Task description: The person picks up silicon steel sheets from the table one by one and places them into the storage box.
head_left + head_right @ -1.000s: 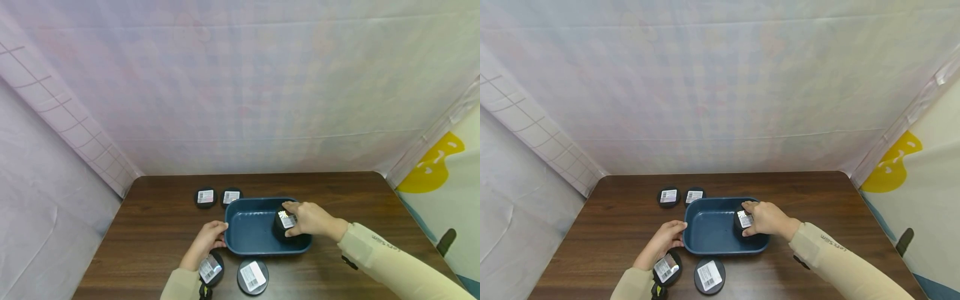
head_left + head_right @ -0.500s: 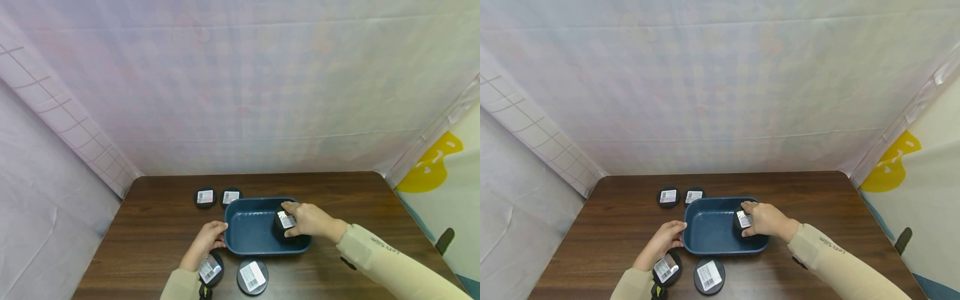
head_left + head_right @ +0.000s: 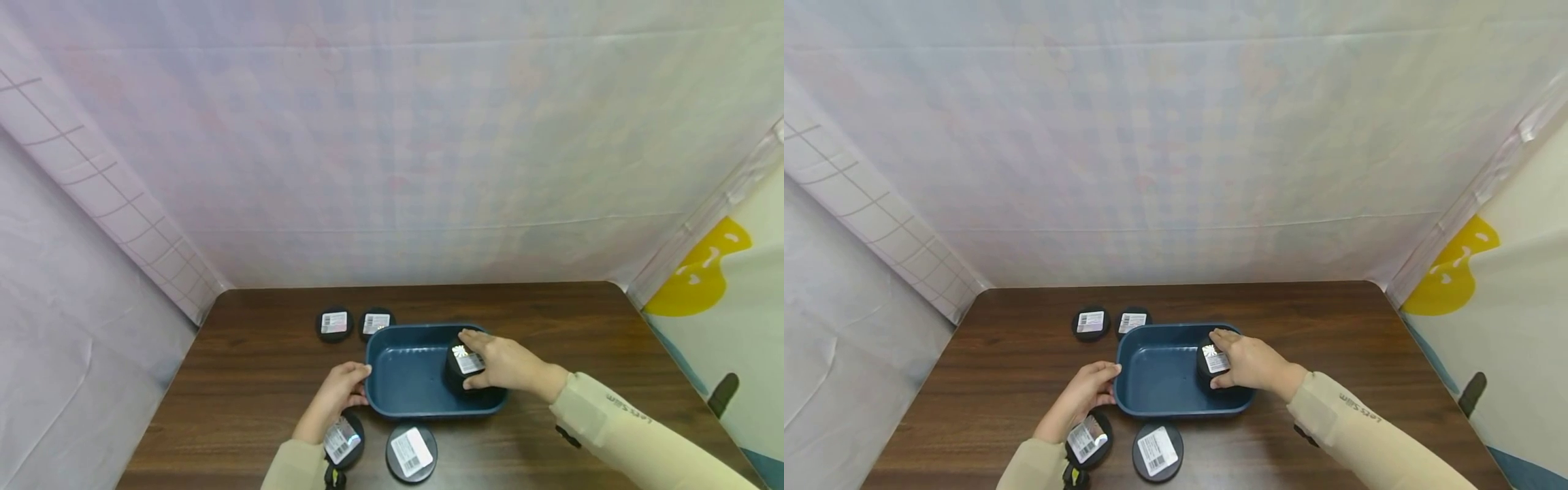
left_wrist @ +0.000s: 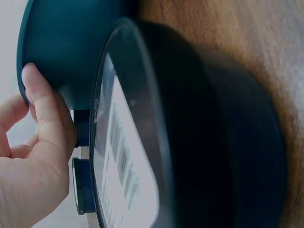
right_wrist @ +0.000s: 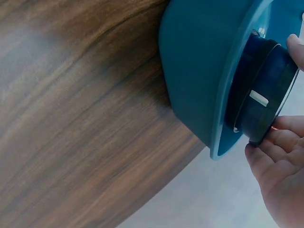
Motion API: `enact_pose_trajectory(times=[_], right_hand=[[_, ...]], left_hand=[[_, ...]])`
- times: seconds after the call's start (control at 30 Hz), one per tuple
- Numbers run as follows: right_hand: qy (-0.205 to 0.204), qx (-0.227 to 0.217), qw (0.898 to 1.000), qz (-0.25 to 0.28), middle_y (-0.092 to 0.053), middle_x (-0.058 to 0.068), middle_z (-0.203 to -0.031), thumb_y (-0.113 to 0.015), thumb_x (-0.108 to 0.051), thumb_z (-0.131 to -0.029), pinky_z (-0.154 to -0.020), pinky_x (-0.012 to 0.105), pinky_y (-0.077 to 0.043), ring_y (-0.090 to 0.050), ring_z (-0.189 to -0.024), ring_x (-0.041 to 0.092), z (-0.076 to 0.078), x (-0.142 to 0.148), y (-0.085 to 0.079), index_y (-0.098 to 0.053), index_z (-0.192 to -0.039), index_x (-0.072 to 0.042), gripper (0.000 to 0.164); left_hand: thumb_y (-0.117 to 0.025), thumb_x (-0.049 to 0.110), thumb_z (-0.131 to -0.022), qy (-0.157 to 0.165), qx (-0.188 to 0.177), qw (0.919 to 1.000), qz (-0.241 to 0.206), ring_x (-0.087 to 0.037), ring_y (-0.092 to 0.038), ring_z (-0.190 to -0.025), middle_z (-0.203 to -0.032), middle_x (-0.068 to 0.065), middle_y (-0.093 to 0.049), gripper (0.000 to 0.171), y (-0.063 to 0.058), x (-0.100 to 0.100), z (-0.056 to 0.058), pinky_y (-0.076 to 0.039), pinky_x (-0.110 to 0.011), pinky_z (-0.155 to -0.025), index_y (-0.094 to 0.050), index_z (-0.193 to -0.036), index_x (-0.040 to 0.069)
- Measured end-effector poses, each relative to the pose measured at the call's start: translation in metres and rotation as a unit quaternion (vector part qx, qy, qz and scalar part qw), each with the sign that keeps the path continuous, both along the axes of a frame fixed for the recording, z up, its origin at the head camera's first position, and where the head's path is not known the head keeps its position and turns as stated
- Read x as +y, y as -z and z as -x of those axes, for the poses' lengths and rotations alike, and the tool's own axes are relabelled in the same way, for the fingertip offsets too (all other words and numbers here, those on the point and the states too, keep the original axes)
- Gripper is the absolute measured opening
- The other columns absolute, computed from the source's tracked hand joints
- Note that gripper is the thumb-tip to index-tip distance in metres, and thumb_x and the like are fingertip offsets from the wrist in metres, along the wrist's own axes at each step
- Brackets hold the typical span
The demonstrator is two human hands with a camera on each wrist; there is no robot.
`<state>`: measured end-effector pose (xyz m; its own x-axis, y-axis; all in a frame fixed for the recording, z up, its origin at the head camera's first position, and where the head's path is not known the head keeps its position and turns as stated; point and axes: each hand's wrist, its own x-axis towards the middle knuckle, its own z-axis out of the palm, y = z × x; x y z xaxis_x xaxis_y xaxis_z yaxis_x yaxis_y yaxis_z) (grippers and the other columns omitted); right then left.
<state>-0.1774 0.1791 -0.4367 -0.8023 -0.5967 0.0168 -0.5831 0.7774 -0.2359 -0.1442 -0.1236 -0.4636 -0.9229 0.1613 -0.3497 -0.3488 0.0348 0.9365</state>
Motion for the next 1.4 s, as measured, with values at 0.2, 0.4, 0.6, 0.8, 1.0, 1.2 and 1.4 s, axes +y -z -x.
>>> enact_pose_trajectory(times=[0.2, 0.4, 0.6, 0.8, 1.0, 1.2, 1.4], right_hand=[[0.016, -0.016, 1.000, 0.019, -0.041, 0.015, -0.129, -0.069, -0.048, -0.064, -0.090, 0.039, -0.039, -0.039, -0.117, 0.026, -0.002, 0.001, 0.002, -0.040, -0.127, 0.000, 0.085], [0.019, -0.009, 0.999, 0.036, -0.036, 0.014, -0.133, -0.065, -0.056, -0.063, -0.094, 0.039, -0.034, -0.033, -0.121, 0.025, -0.004, 0.004, 0.006, -0.036, -0.130, -0.003, 0.091], [0.020, 0.004, 0.998, 0.060, -0.032, 0.012, -0.135, -0.054, -0.068, -0.062, -0.097, 0.040, -0.030, -0.026, -0.125, 0.024, -0.006, 0.010, 0.006, -0.033, -0.132, -0.002, 0.098], [0.043, -0.007, 0.996, 0.072, -0.032, 0.014, -0.135, -0.066, -0.053, -0.065, -0.095, 0.043, -0.033, -0.030, -0.123, 0.027, -0.012, 0.020, 0.007, -0.032, -0.132, -0.003, 0.091], [0.048, 0.008, 0.996, 0.077, -0.034, 0.016, -0.133, -0.071, -0.041, -0.066, -0.094, 0.043, -0.033, -0.033, -0.120, 0.030, -0.019, 0.031, 0.010, -0.032, -0.132, 0.000, 0.087], [0.053, 0.016, 0.994, 0.097, -0.038, 0.017, -0.130, -0.070, -0.027, -0.070, -0.093, 0.043, -0.034, -0.037, -0.118, 0.031, -0.027, 0.041, 0.016, -0.035, -0.129, 0.001, 0.075], [0.064, 0.026, 0.991, 0.115, -0.041, 0.021, -0.126, -0.068, -0.017, -0.073, -0.088, 0.044, -0.038, -0.043, -0.111, 0.034, -0.033, 0.047, 0.026, -0.036, -0.127, 0.005, 0.067]], left_hand=[[-0.048, 0.017, -0.087, 0.001, -0.004, 1.0000, -0.001, -0.013, -0.047, -0.058, -0.073, -0.008, -0.048, 0.038, 0.011, -0.002, 0.005, -0.048, -0.026, -0.054, -0.043, -0.105, -0.016], [-0.049, 0.021, -0.087, 0.001, -0.003, 1.0000, -0.005, -0.013, -0.047, -0.057, -0.074, -0.007, -0.049, 0.041, 0.026, -0.004, 0.010, -0.048, -0.026, -0.052, -0.044, -0.106, -0.014], [-0.051, 0.021, -0.085, -0.006, 0.000, 0.9999, -0.008, -0.012, -0.046, -0.056, -0.070, -0.005, -0.047, 0.040, 0.028, -0.004, 0.011, -0.047, -0.024, -0.051, -0.045, -0.104, -0.014], [-0.052, 0.020, -0.084, -0.011, -0.006, 0.9998, -0.013, -0.011, -0.045, -0.055, -0.069, -0.004, -0.046, 0.038, 0.029, -0.004, 0.011, -0.047, -0.023, -0.050, -0.045, -0.102, -0.013], [-0.052, 0.020, -0.084, -0.013, -0.007, 0.9998, -0.015, -0.011, -0.045, -0.056, -0.069, -0.004, -0.046, 0.038, 0.029, -0.004, 0.011, -0.047, -0.023, -0.049, -0.045, -0.101, -0.013], [-0.052, 0.020, -0.085, -0.010, -0.006, 0.9998, -0.015, -0.012, -0.045, -0.055, -0.069, -0.004, -0.046, 0.037, 0.029, -0.004, 0.010, -0.047, -0.023, -0.050, -0.045, -0.102, -0.012], [-0.052, 0.020, -0.085, -0.008, -0.004, 0.9999, -0.011, -0.012, -0.046, -0.055, -0.069, -0.005, -0.047, 0.038, 0.028, -0.004, 0.010, -0.047, -0.024, -0.050, -0.044, -0.102, -0.013]])
